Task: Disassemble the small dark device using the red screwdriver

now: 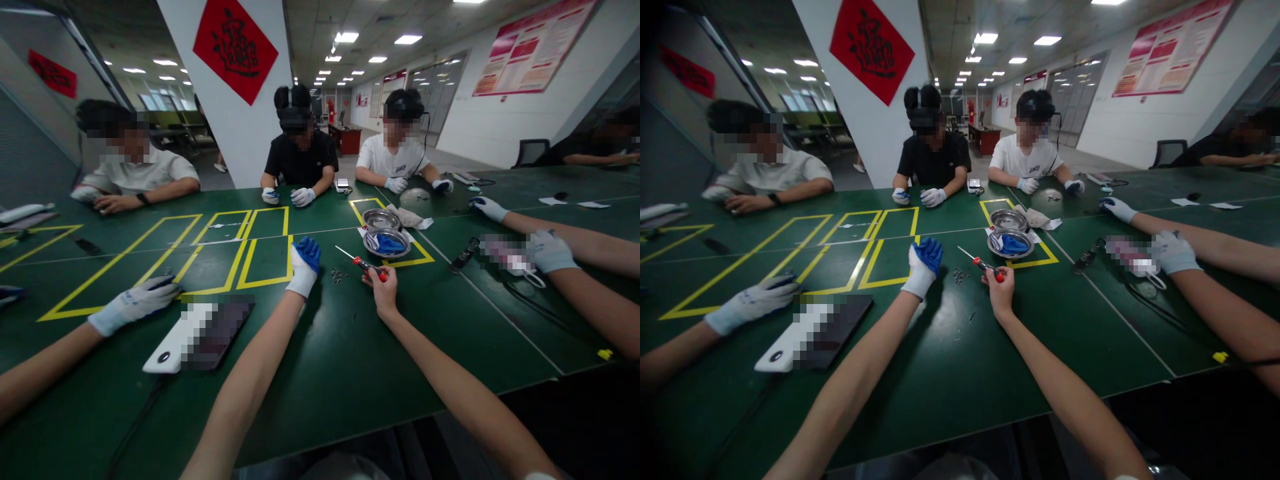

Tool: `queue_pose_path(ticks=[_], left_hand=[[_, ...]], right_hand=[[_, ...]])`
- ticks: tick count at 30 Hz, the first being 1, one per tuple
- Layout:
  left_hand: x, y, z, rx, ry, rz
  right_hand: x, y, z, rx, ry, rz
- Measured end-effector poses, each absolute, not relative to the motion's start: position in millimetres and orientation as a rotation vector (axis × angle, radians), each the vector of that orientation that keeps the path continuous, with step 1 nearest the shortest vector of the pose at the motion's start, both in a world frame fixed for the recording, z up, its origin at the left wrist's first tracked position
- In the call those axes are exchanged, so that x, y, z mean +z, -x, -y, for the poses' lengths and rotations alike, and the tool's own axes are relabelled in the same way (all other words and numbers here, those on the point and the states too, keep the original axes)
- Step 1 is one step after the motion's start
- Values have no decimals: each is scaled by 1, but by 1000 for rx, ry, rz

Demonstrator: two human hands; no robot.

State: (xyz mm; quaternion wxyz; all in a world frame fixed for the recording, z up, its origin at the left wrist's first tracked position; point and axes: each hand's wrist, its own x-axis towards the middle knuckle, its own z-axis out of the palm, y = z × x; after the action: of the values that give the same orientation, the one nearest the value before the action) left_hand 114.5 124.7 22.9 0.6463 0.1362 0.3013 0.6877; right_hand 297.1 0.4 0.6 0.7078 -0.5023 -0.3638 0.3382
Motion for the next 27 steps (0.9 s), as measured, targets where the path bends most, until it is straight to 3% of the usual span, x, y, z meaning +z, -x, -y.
queue_pose_path(ticks=[11,17,27], left_hand=[[27,-57,-90,1581,-34,-482],[28,-78,-70,1573,-167,-515],[34,-84,-58,1554,-445,-759]], right_hand=[[5,-243,71,594,1391,1760],[31,-213,74,197,1310,2079],[46,-169,61,-77,1261,2518]])
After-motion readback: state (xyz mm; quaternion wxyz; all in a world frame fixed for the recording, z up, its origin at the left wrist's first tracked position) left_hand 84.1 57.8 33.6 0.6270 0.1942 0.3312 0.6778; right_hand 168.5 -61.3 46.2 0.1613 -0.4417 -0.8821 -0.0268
